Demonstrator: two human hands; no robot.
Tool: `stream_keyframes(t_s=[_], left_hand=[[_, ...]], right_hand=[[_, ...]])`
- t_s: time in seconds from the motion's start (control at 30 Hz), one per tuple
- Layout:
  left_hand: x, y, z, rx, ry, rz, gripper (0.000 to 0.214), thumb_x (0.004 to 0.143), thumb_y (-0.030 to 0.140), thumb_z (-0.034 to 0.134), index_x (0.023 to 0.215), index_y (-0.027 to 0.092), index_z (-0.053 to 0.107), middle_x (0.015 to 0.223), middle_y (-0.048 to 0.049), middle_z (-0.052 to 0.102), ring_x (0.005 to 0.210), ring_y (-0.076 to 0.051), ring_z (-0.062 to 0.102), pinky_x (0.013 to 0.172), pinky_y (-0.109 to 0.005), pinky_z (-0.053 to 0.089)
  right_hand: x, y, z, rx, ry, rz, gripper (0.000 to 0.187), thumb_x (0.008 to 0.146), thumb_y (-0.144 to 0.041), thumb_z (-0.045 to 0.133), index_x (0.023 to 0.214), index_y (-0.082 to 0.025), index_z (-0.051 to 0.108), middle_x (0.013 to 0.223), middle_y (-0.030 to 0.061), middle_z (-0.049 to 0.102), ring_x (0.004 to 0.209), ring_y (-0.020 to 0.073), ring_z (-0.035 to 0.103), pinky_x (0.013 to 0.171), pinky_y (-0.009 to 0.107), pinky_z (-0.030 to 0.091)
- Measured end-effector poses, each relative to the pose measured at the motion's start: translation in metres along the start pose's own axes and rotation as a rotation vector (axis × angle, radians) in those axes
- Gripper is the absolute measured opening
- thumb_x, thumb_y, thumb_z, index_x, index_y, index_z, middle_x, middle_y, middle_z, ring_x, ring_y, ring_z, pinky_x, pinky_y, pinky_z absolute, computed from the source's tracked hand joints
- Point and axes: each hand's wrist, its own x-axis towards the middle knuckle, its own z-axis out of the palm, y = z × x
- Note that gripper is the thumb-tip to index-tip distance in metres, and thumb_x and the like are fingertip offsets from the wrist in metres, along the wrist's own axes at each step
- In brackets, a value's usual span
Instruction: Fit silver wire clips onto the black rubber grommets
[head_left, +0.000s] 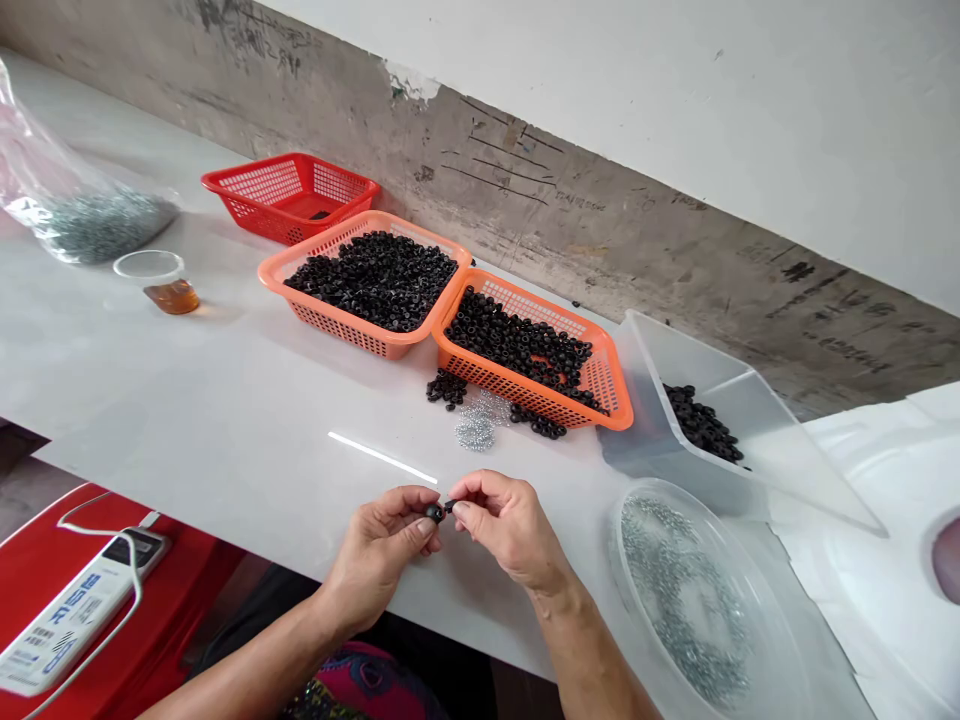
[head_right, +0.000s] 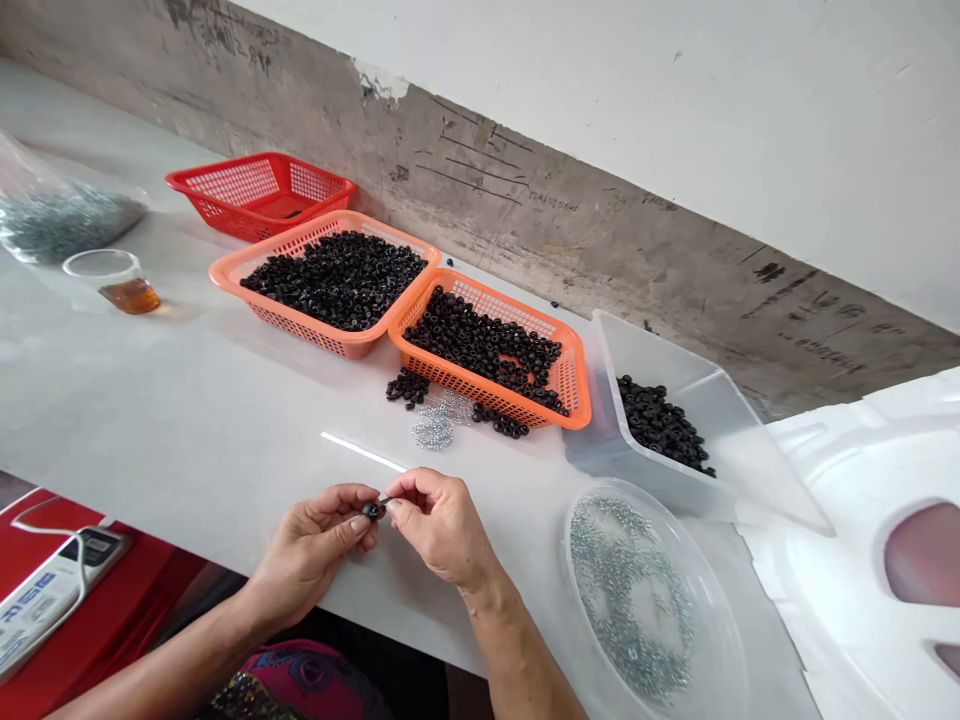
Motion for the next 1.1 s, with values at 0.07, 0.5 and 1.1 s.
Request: stream_keyframes(t_s=[0.07,0.5,1.1], left_hand=[[0.000,0.001,0.001,-0.014,0.009,0.014,0.019,0.073,0.020,0.067,0.091,0.015,0.064,0.070,-0.0002,0.062,0.060,-0.010,0.056,0.059,-0.022,0.043],[-0.001,-0.006,0.002,0.049,0.059,0.071,0.016,0.075,0.020,0.065,0.090,0.016,0.060,0.068,0.0010,0.062,0.064,-0.011,0.057,0.064,-0.023,0.046],[-0.005,-0.005,0.004,0.444,0.013,0.259,0.010,0.075,0.011,0.055,0.081,0.016,0.062,0.074,-0.0003,0.061,0.061,-0.011,0.057,0.057,-0.023,0.048]], right_hand=[[-0.002,-0.003,0.002,-0.046,0.042,-0.003,0.008,0.075,-0.022,0.057,0.078,-0.016,0.060,0.062,-0.0015,0.055,0.056,0.0099,0.048,0.052,0.022,0.039],[-0.008,0.000,0.006,-0.504,0.039,-0.325,0.011,0.083,-0.015,0.047,0.080,-0.019,0.058,0.075,0.0031,0.055,0.064,0.0123,0.049,0.061,0.024,0.041],[-0.007,0.010,0.000,-0.438,-0.028,-0.278,0.011,0.075,-0.010,0.049,0.068,-0.016,0.056,0.064,0.0004,0.055,0.058,0.0098,0.049,0.054,0.020,0.040]])
